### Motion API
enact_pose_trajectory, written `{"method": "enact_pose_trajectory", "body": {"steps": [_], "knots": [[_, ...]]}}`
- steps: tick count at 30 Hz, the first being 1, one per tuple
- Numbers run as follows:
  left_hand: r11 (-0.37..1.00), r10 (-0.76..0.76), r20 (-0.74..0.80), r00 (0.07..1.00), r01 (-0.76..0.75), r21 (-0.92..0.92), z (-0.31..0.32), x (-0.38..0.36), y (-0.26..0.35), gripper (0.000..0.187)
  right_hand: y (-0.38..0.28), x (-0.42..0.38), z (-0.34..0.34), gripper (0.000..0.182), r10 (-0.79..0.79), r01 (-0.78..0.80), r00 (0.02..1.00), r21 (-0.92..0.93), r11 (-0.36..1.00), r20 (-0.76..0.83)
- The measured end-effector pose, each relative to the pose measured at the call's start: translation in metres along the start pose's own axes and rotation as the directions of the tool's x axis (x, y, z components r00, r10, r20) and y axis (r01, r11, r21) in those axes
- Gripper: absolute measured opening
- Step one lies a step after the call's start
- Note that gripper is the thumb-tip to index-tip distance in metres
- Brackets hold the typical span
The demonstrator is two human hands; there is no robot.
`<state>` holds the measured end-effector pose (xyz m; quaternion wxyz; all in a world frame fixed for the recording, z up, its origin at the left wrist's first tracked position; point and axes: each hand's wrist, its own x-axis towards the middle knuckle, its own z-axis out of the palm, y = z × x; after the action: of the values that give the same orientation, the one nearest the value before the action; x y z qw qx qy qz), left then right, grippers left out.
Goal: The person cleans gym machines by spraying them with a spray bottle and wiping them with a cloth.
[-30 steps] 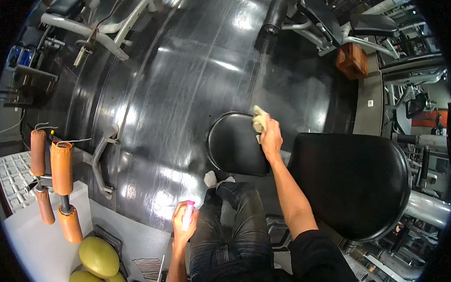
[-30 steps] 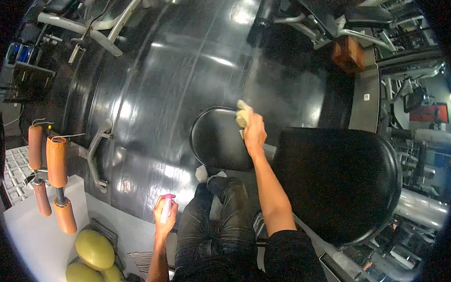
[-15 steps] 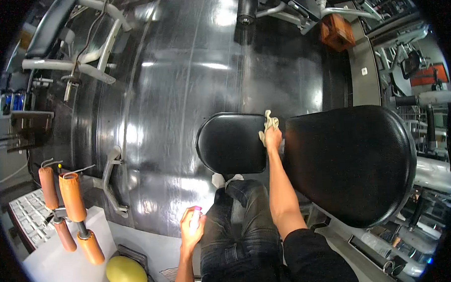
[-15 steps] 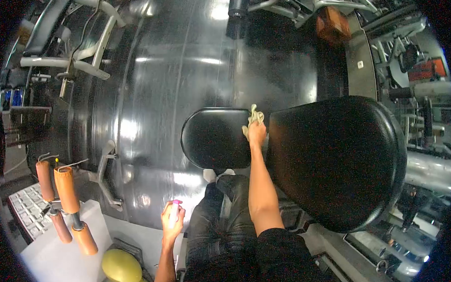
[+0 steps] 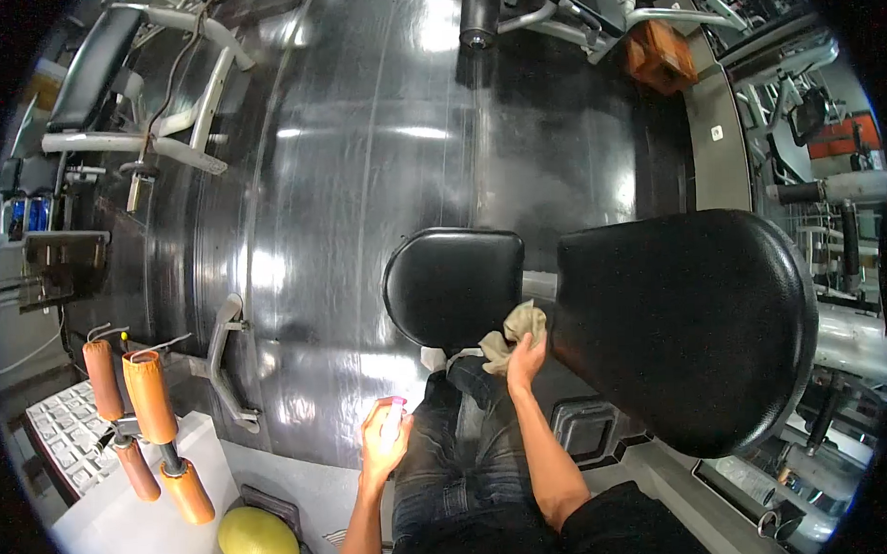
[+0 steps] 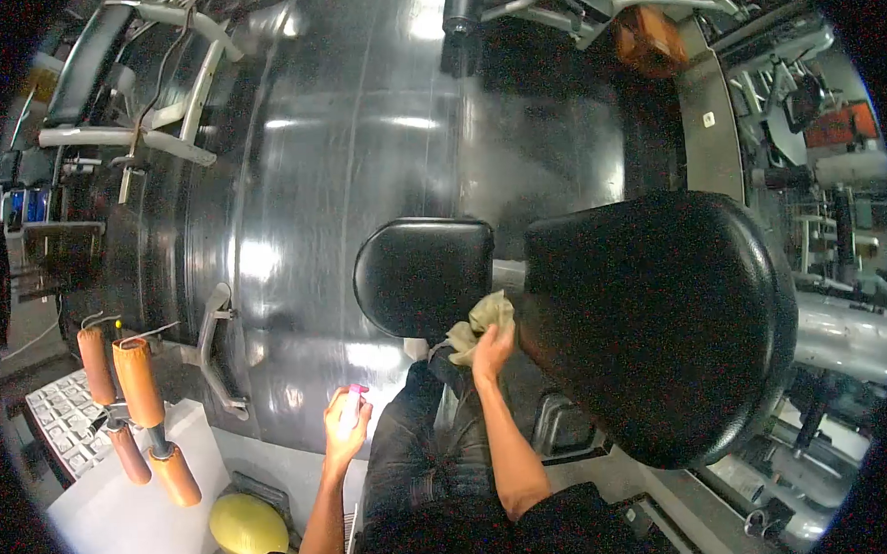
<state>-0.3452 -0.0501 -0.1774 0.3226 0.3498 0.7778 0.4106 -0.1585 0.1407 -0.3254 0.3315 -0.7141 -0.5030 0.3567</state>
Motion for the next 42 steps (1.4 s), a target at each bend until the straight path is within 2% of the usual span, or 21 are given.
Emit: {"method": "enact_pose_trajectory", "body": {"steps": [4, 8, 10, 12, 14, 15, 18, 19, 20, 21, 23, 24, 25, 27, 28, 31, 33, 34, 36, 40, 42], "knots": [[0.996, -0.032, -0.031, 0.999, 0.030, -0.079, 0.004, 0.005, 0.000, 0.014, -0.066, 0.038, 0.047, 0.047, -0.437, 0.440, 0.897, -0.205, 0.874, 0.062], [0.997, 0.017, -0.067, 0.998, -0.022, -0.077, 0.006, 0.013, -0.009, 0.018, -0.094, 0.056, 0.104, 0.046, -0.398, 0.426, 0.905, -0.318, 0.847, 0.152], [0.996, -0.014, -0.087, 0.996, 0.006, -0.093, 0.003, 0.018, -0.007, 0.018, -0.108, 0.028, 0.102, 0.045, -0.472, 0.602, 0.752, -0.188, 0.776, 0.460], [0.993, -0.037, -0.117, 0.992, 0.024, -0.114, 0.000, 0.025, -0.003, 0.017, -0.106, 0.000, 0.100, 0.041, -0.560, 0.768, 0.418, 0.051, 0.639, 0.716], [0.995, -0.017, -0.106, 0.994, 0.006, -0.103, -0.008, 0.028, -0.003, 0.017, -0.107, -0.008, 0.101, 0.036, -0.559, 0.882, 0.159, 0.137, 0.451, 0.814], [0.994, 0.034, -0.116, 0.993, -0.046, -0.098, -0.012, 0.029, -0.006, 0.016, -0.110, 0.005, 0.102, 0.035, -0.542, 0.897, 0.139, 0.126, 0.424, 0.829], [0.992, 0.014, -0.141, 0.990, -0.032, -0.122, -0.026, 0.027, -0.010, 0.016, -0.125, 0.039, 0.092, 0.020, -0.617, 0.750, 0.569, -0.033, 0.661, 0.544], [0.986, -0.046, -0.168, 0.985, 0.018, -0.164, -0.027, 0.021, -0.017, 0.014, -0.131, 0.048, 0.099, 0.016, -0.298, 0.441, 0.843, -0.257, 0.860, 0.448], [0.985, -0.056, -0.189, 0.980, 0.023, -0.170, -0.028, 0.014, -0.024, 0.014, -0.123, 0.055, 0.105, 0.015, -0.163, 0.259, 0.946, -0.354, 0.899, 0.280], [0.958, -0.172, -0.187, 0.967, 0.120, -0.259, -0.030, 0.006, -0.032, 0.013, -0.118, 0.047, 0.108, 0.014, -0.307, 0.403, 0.906, -0.376, 0.834, 0.291], [0.907, -0.293, -0.221, 0.930, 0.197, -0.373, -0.034, -0.003, -0.031, 0.009, -0.094, 0.024, 0.108, 0.021, -0.604, 0.740, 0.666, -0.290, 0.607, 0.438], [0.903, -0.298, -0.239, 0.924, 0.191, -0.385, -0.033, -0.010, -0.034, 0.009, -0.090, 0.007, 0.104, 0.034, -0.577, 0.707, 0.576, 0.001, 0.707, 0.579], [0.907, -0.282, -0.282, 0.917, 0.159, -0.389, -0.031, -0.018, -0.039, 0.007, -0.092, -0.009, 0.099, 0.049, -0.633, 0.895, 0.297, 0.022, 0.445, 0.715], [0.908, -0.269, -0.343, 0.900, 0.119, -0.401, -0.028, -0.036, -0.041, 0.005, -0.116, -0.034, 0.086, 0.054, -0.102, 0.970, -0.095, 0.115, 0.213, 0.990], [0.871, -0.315, -0.327, 0.891, 0.134, -0.473, -0.027, -0.044, -0.038, 0.006, -0.108, -0.034, 0.082, 0.050, -0.088, 0.959, -0.237, 0.248, 0.135, 0.967], [0.817, -0.375, -0.340, 0.862, 0.133, -0.562, -0.024, -0.066, -0.027, 0.007, -0.084, -0.015, 0.070, 0.047, -0.211, 0.922, -0.270, 0.315, 0.224, 0.940], [0.812, -0.365, -0.377, 0.851, 0.094, -0.575, -0.026, -0.077, -0.018, 0.010, -0.105, -0.021, 0.054, 0.047, -0.289, 0.842, 0.030, 0.131, 0.523, 0.957], [0.758, -0.423, -0.304, 0.854, 0.150, -0.635, -0.032, -0.082, -0.011, 0.012, -0.115, -0.025, 0.047, 0.047, -0.304, 0.846, 0.008, 0.156, 0.510, 0.953], [0.819, -0.365, -0.411, 0.836, 0.079, -0.568, -0.039, -0.089, -0.002, 0.022, -0.130, -0.034, 0.032, 0.043, -0.410, 0.668, 0.330, 0.096, 0.738, 0.850], [0.734, -0.407, -0.437, 0.802, 0.002, -0.679, -0.053, -0.093, 0.008, 0.033, -0.158, -0.046, 0.008, 0.039, -0.274, 0.278, 0.469, 0.154, 0.948, 0.840], [0.861, -0.308, -0.540, 0.783, -0.011, -0.508, -0.068, -0.090, 0.019, 0.039, -0.178, -0.056, 0.000, 0.039, -0.284, 0.222, 0.499, 0.196, 0.955, 0.819]]}}
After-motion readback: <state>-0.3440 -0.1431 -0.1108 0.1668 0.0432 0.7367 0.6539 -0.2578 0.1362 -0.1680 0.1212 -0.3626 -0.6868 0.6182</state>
